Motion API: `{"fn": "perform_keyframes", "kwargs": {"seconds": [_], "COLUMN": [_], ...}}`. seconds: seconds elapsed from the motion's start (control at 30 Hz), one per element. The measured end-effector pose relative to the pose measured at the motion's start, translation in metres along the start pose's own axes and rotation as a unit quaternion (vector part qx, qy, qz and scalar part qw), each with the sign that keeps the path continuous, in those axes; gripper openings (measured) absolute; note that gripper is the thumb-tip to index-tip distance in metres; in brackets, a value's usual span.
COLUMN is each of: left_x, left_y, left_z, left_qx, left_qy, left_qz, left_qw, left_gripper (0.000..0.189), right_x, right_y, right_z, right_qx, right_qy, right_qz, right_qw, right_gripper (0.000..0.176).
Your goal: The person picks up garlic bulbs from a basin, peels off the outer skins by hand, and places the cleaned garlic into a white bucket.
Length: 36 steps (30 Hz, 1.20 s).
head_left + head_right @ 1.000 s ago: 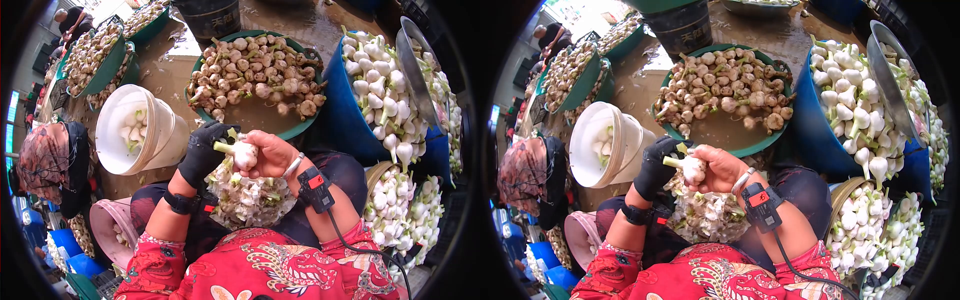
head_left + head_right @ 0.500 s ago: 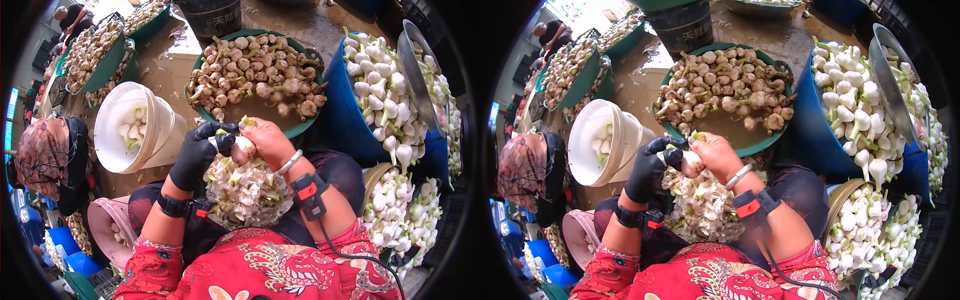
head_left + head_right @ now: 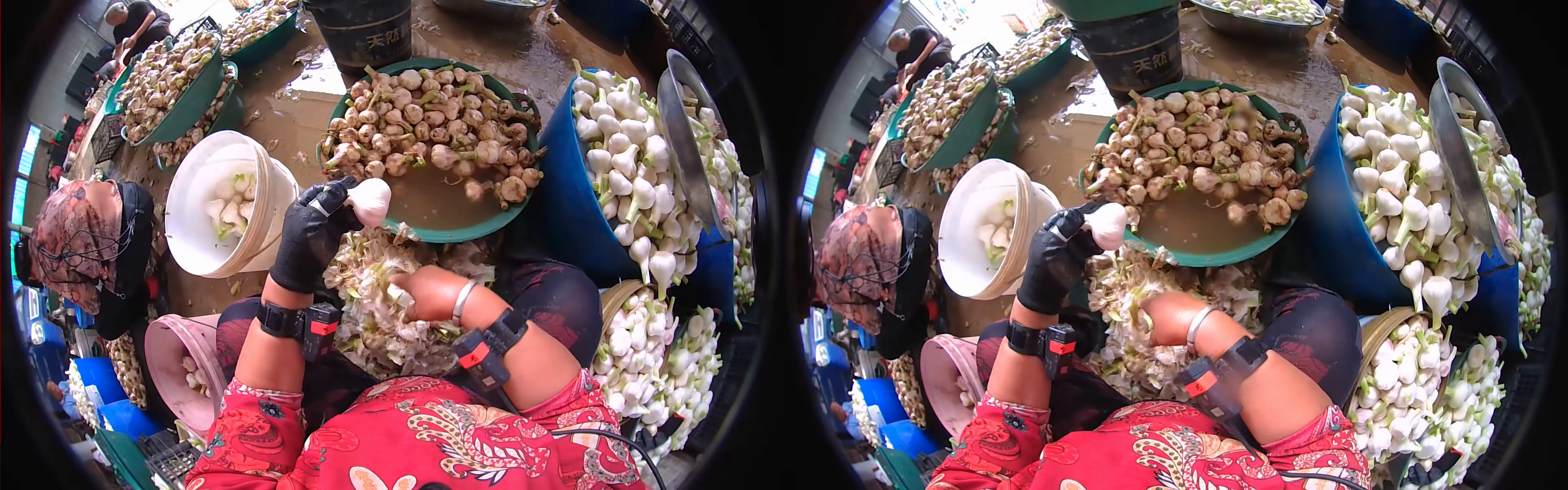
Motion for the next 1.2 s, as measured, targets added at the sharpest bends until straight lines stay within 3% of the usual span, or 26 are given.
{"fn": "perform_keyframes", "kwargs": {"seconds": [0.07, 0.1, 0.17, 0.2, 0.27, 0.3, 0.33, 0.37, 0.4, 0.43, 0.47, 0.5, 0.6, 0.67, 0.7, 0.77, 0.9, 0.93, 0.97, 1.03, 1.1, 1.13, 1.17, 1.2], "left_x": [-0.010, -0.016, -0.038, -0.056, -0.084, -0.092, -0.095, -0.073, -0.057, -0.034, -0.011, 0.031, 0.116, 0.153, 0.163, 0.183, 0.182, 0.160, 0.140, 0.115, 0.072, 0.047, 0.028, 0.005], "left_y": [0.004, 0.009, 0.063, 0.089, 0.122, 0.128, 0.111, 0.107, 0.080, 0.045, 0.014, 0.002, -0.029, -0.033, -0.035, -0.032, -0.020, -0.021, -0.020, -0.003, -0.006, -0.010, -0.012, -0.016], "left_z": [-0.002, 0.002, 0.016, 0.018, 0.021, 0.021, 0.020, 0.032, 0.038, 0.043, 0.048, 0.057, 0.079, 0.097, 0.106, 0.122, 0.140, 0.136, 0.132, 0.125, 0.102, 0.086, 0.070, 0.053], "left_qx": [-0.013, -0.025, -0.071, -0.115, -0.173, -0.185, -0.176, -0.149, -0.046, 0.018, 0.102, 0.162, 0.275, 0.333, 0.337, 0.329, 0.304, 0.294, 0.307, 0.276, 0.218, 0.208, 0.202, 0.205], "left_qy": [-0.004, -0.011, -0.064, -0.145, -0.277, -0.323, -0.284, -0.230, -0.234, -0.180, -0.108, -0.099, -0.074, -0.043, -0.044, 0.010, -0.053, -0.096, -0.065, -0.131, -0.015, 0.021, 0.083, 0.105], "left_qz": [-0.004, -0.007, 0.123, 0.233, 0.453, 0.558, 0.554, 0.476, 0.501, 0.460, 0.520, 0.541, 0.728, 0.777, 0.776, 0.823, 0.825, 0.800, 0.781, 0.631, 0.523, 0.444, 0.316, 0.266], "left_qw": [1.000, 1.000, 0.988, 0.955, 0.830, 0.741, 0.763, 0.836, 0.832, 0.869, 0.841, 0.819, 0.624, 0.532, 0.532, 0.464, 0.473, 0.515, 0.540, 0.713, 0.824, 0.871, 0.923, 0.936], "left_gripper": [0.026, 0.025, 0.023, 0.022, 0.023, 0.026, 0.031, 0.035, 0.029, 0.026, 0.025, 0.025, 0.032, 0.038, 0.038, 0.037, 0.021, 0.016, 0.019, 0.012, 0.012, 0.014, 0.015, 0.016], "right_x": [-0.003, -0.004, -0.009, -0.016, -0.033, -0.040, -0.036, -0.034, -0.035, -0.036, -0.037, -0.037, -0.037, -0.035, -0.036, -0.037, -0.037, -0.037, -0.037, -0.036, -0.040, -0.035, -0.023, -0.022], "right_y": [0.019, 0.029, 0.049, 0.056, 0.073, 0.082, 0.091, 0.097, 0.098, 0.096, 0.095, 0.094, 0.096, 0.100, 0.102, 0.106, 0.108, 0.108, 0.106, 0.097, 0.081, 0.077, 0.081, 0.070], "right_z": [0.003, 0.002, -0.004, -0.005, -0.006, -0.009, -0.010, -0.012, -0.011, -0.010, -0.008, -0.006, -0.008, -0.009, -0.010, -0.010, -0.009, -0.009, -0.009, -0.004, 0.003, 0.007, 0.007, 0.014], "right_qx": [-0.029, -0.098, -0.251, -0.316, -0.404, -0.349, -0.349, -0.347, -0.350, -0.350, -0.359, -0.370, -0.381, -0.386, -0.388, -0.391, -0.396, -0.396, -0.391, -0.384, -0.422, -0.415, -0.374, -0.380], "right_qy": [-0.060, -0.093, -0.115, -0.137, -0.178, -0.210, -0.237, -0.263, -0.255, -0.258, -0.253, -0.247, -0.251, -0.245, -0.248, -0.229, -0.229, -0.227, -0.228, -0.221, -0.209, -0.188, -0.175, -0.105], "right_qz": [-0.017, 0.038, 0.144, 0.209, 0.342, 0.429, 0.484, 0.534, 0.552, 0.553, 0.567, 0.581, 0.579, 0.575, 0.574, 0.570, 0.568, 0.569, 0.561, 0.554, 0.422, 0.378, 0.351, 0.382], "right_qw": [0.998, 0.990, 0.950, 0.915, 0.829, 0.806, 0.767, 0.724, 0.712, 0.711, 0.697, 0.681, 0.676, 0.679, 0.677, 0.685, 0.684, 0.685, 0.694, 0.705, 0.775, 0.806, 0.841, 0.836], "right_gripper": [0.024, 0.019, 0.017, 0.015, 0.010, 0.011, 0.013, 0.016, 0.016, 0.016, 0.016, 0.015, 0.014, 0.014, 0.014, 0.015, 0.014, 0.014, 0.015, 0.016, 0.030, 0.050, 0.060, 0.063]}}
Point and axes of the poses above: each hand's wrist, its own z-axis towards the middle knuckle, its own y-axis out of the back of the hand, x = y × z, the point moved 3 cm from there along z, towards the middle knuckle, and after that the axes turned 9 degrees about -x, right-handed, at the moved point
